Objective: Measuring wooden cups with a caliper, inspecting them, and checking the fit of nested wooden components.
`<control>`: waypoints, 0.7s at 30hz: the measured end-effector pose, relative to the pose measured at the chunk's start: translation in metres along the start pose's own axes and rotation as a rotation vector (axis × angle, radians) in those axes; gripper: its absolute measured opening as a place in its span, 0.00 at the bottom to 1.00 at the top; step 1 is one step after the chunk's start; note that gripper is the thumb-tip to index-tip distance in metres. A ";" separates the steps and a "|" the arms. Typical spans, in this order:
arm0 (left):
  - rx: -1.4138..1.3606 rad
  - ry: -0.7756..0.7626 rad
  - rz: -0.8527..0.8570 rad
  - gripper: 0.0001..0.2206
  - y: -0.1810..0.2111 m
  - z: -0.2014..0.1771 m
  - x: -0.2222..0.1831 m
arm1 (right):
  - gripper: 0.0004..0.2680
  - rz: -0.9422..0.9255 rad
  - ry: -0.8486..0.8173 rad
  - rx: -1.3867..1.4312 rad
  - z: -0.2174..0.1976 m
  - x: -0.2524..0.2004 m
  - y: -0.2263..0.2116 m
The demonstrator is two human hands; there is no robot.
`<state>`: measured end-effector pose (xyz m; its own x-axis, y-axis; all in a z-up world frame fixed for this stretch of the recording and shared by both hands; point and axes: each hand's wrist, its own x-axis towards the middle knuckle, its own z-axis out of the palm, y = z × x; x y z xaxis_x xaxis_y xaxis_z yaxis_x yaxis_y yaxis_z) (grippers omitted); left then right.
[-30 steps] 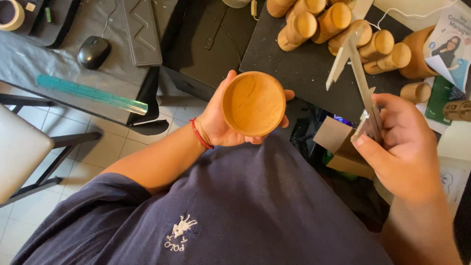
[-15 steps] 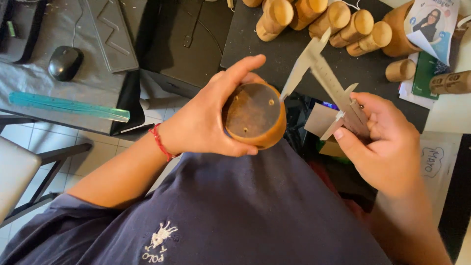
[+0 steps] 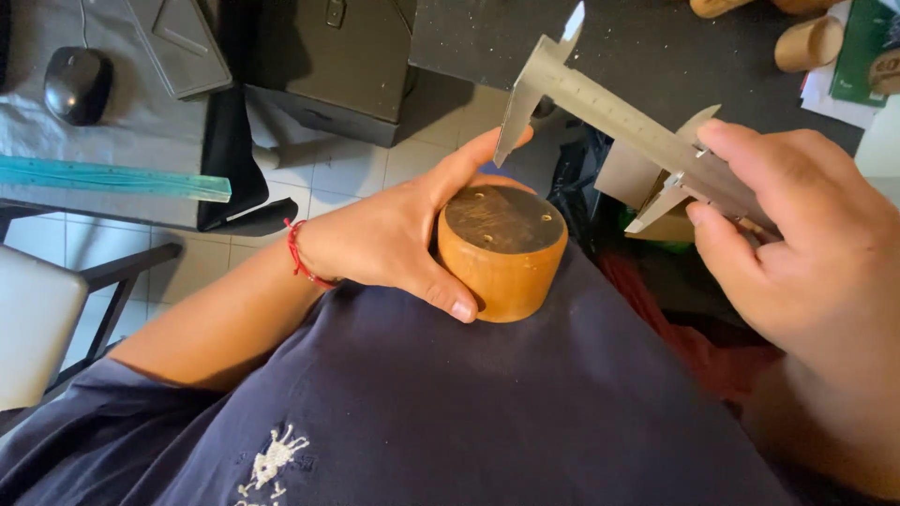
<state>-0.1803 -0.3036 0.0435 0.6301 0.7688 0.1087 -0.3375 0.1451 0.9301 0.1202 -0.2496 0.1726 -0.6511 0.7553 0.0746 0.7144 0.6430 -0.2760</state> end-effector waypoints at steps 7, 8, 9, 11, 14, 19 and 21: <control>-0.203 -0.065 -0.156 0.51 0.003 0.004 0.004 | 0.15 -0.078 0.041 0.026 0.003 -0.005 0.013; -0.206 -0.068 -0.159 0.51 0.005 0.003 0.004 | 0.15 -0.074 0.040 0.027 0.001 -0.007 0.011; -0.179 -0.077 -0.139 0.48 0.007 0.003 0.004 | 0.15 -0.035 0.050 0.042 -0.001 -0.009 0.009; -0.148 -0.088 -0.118 0.45 0.010 0.001 0.005 | 0.14 0.003 0.065 0.055 -0.003 -0.014 0.013; -0.247 -0.174 -0.136 0.49 0.014 -0.001 0.006 | 0.14 -0.117 0.087 0.084 -0.006 -0.016 0.020; -0.340 -0.292 -0.068 0.54 0.018 0.008 0.011 | 0.10 -0.170 0.109 0.016 -0.007 -0.014 0.017; -0.290 -0.277 -0.061 0.48 0.019 0.009 0.012 | 0.12 -0.127 0.094 0.053 -0.008 -0.018 0.008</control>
<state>-0.1732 -0.2975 0.0654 0.8061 0.5625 0.1838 -0.4522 0.3853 0.8044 0.1396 -0.2566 0.1768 -0.7065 0.6786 0.2008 0.6120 0.7284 -0.3082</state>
